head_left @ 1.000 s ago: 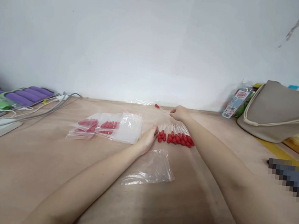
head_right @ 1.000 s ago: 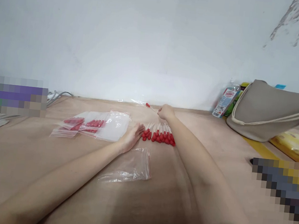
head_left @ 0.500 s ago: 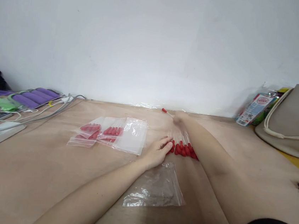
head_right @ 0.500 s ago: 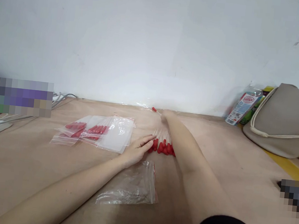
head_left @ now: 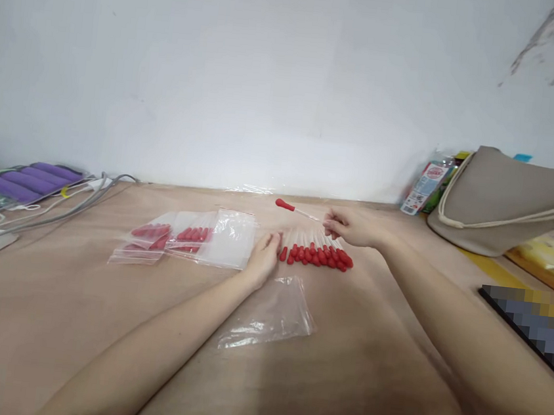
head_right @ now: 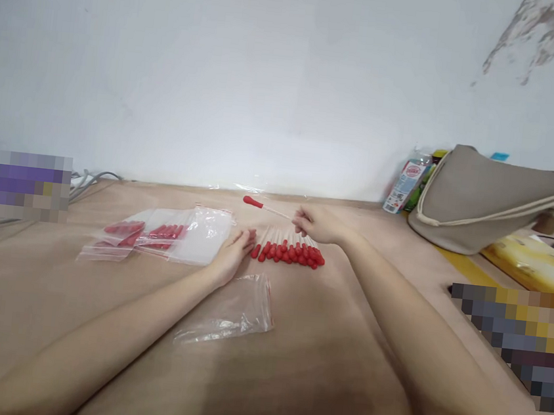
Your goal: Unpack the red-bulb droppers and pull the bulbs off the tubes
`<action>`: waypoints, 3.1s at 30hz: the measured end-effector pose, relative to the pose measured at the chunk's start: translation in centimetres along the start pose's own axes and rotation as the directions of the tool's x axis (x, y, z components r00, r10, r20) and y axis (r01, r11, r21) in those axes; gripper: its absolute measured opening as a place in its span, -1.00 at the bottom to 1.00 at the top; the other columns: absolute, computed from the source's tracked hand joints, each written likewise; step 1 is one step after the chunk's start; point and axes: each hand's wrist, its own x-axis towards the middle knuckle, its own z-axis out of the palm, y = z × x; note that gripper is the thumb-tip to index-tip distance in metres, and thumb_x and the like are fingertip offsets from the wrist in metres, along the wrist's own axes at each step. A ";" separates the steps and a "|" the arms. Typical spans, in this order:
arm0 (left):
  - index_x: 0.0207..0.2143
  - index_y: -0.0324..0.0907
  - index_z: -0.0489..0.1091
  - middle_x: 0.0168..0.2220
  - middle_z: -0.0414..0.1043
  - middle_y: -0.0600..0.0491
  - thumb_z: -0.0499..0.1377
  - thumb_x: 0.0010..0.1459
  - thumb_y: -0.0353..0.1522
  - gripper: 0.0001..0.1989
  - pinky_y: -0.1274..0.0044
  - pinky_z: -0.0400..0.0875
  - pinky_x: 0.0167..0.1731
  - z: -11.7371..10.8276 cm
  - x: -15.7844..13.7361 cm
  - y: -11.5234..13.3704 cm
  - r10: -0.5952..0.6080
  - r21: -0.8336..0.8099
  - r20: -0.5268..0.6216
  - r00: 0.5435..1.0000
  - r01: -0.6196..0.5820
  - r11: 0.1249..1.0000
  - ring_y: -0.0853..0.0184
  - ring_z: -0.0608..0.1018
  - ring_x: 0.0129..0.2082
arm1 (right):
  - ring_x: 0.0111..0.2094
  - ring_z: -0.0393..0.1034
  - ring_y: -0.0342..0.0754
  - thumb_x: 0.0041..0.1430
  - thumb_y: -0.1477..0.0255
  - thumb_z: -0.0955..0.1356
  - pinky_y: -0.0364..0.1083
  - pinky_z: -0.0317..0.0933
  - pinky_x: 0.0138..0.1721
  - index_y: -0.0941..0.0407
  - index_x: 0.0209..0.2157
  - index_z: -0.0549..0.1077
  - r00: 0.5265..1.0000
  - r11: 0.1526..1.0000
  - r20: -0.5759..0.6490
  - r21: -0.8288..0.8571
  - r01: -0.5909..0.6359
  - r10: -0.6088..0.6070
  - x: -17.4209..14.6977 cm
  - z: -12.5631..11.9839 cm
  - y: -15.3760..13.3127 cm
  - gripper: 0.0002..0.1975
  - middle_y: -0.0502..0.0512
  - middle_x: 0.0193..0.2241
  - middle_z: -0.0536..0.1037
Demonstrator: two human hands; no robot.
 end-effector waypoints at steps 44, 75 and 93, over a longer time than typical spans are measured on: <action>-0.50 -0.23 0.35 -0.60 0.40 0.07 0.13 0.01 -0.33 -0.86 0.59 0.28 -0.52 -0.5 2.7 2.4 0.097 0.628 0.094 0.991 -0.135 0.767 0.41 0.42 -0.58 | -0.55 0.17 -0.22 -0.10 0.30 0.36 -0.19 0.10 -0.53 0.12 -0.57 0.24 0.948 0.781 -0.293 0.619 0.085 0.129 -7.9 11.7 -4.1 -0.77 -0.03 -0.49 0.33; -0.13 -0.11 0.35 0.06 0.15 -0.14 0.13 -0.08 -0.23 -0.61 0.14 0.10 -0.01 -13.4 1.2 4.8 0.341 0.980 -0.039 0.939 -0.030 0.197 -0.03 0.15 0.11 | -0.43 0.27 -0.20 -0.09 0.33 0.37 -0.11 0.26 -0.35 0.11 -0.27 0.23 0.964 0.602 -0.196 0.797 0.050 0.179 -7.5 12.1 -2.7 -0.67 0.02 -0.35 0.30; -0.24 -0.25 0.34 -0.29 0.43 0.04 0.02 0.14 -0.34 -0.81 0.36 0.37 -0.19 -20.3 1.8 5.8 0.470 0.743 -0.284 0.836 -0.118 0.659 0.29 0.46 -0.30 | -0.43 0.28 -0.17 -0.08 0.32 0.37 -0.11 0.23 -0.36 0.12 -0.32 0.25 0.967 0.601 -0.189 0.797 0.048 0.173 -7.4 12.1 -2.7 -0.70 0.00 -0.43 0.32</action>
